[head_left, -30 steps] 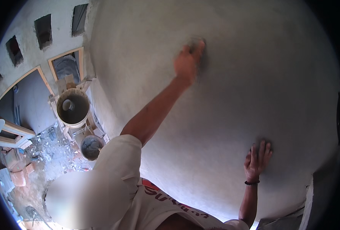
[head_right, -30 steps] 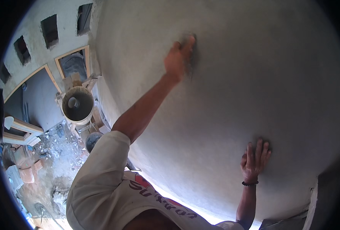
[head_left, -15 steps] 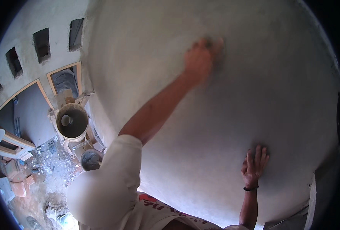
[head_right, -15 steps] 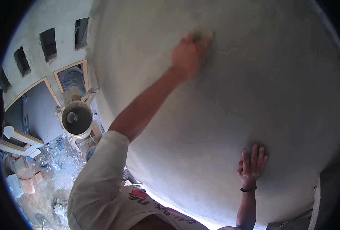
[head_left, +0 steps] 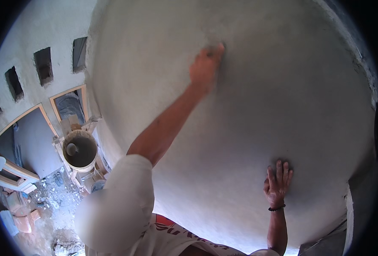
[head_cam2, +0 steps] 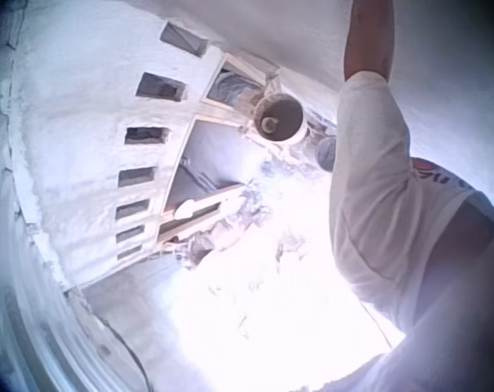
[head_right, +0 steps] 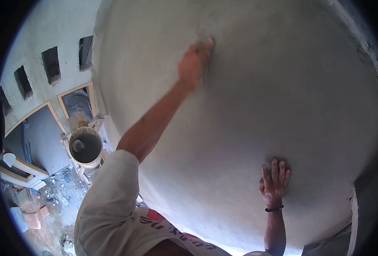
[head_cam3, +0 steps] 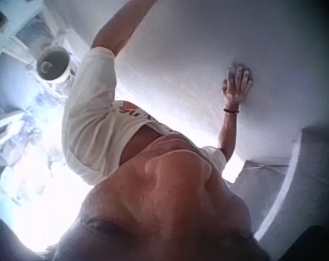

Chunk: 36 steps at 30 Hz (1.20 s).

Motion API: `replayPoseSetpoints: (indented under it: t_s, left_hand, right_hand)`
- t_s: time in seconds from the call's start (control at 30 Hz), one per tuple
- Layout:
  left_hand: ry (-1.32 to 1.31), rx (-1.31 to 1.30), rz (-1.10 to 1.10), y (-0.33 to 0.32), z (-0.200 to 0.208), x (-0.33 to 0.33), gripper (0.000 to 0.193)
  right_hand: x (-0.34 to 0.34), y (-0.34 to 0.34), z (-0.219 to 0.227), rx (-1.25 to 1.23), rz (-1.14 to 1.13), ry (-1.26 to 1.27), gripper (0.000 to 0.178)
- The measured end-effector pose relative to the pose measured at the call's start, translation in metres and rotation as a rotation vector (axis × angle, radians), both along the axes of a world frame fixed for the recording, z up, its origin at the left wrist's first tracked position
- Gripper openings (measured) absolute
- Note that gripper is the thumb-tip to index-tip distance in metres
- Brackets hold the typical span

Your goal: The person smooths fresh plaster on a vertical wall surface using a wooden float tool, applying circular and sweeping motions to create a even finish.

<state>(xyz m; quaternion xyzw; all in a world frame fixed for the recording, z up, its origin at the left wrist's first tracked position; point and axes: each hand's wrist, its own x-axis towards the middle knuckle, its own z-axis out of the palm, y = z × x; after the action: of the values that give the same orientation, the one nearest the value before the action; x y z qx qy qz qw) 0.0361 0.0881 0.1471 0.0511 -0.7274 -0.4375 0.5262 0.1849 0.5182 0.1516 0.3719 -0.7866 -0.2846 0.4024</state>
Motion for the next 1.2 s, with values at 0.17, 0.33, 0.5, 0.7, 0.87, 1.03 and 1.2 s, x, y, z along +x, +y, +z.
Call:
replayPoseSetpoints:
  t_s: [0.17, 0.33, 0.5, 0.7, 0.87, 1.03, 1.2]
  left_hand:
    - [0.123, -0.367, 0.203, 0.027, 0.055, 0.006, 0.044]
    - [-0.085, -0.114, 0.046, -0.034, 0.104, -0.009, 0.054]
    - [0.371, -0.480, 0.281, 0.035, 0.074, -0.009, 0.050]
    - [0.071, -0.363, 0.117, 0.010, 0.153, 0.013, 0.057]
    - [0.024, -0.454, 0.088, 0.051, 0.120, 0.026, 0.062]
    - [-0.013, -0.354, 0.111, 0.010, 0.170, 0.012, 0.059]
    - [0.072, -0.382, 0.127, 0.059, 0.125, 0.016, 0.054]
  right_hand:
    - [-0.001, 0.008, 0.001, -0.013, -0.017, 0.055, 0.041]
    - [0.007, 0.000, 0.004, 0.009, -0.035, 0.030, 0.041]
    - [0.001, 0.003, 0.000, 0.003, 0.004, 0.057, 0.041]
    - [0.004, 0.002, 0.005, 0.002, -0.010, 0.010, 0.040]
    - [0.002, 0.004, 0.005, -0.023, 0.016, -0.010, 0.043]
    - [0.005, 0.000, 0.005, -0.052, 0.055, -0.006, 0.047]
    - [0.010, 0.003, 0.007, -0.051, 0.062, -0.031, 0.048]
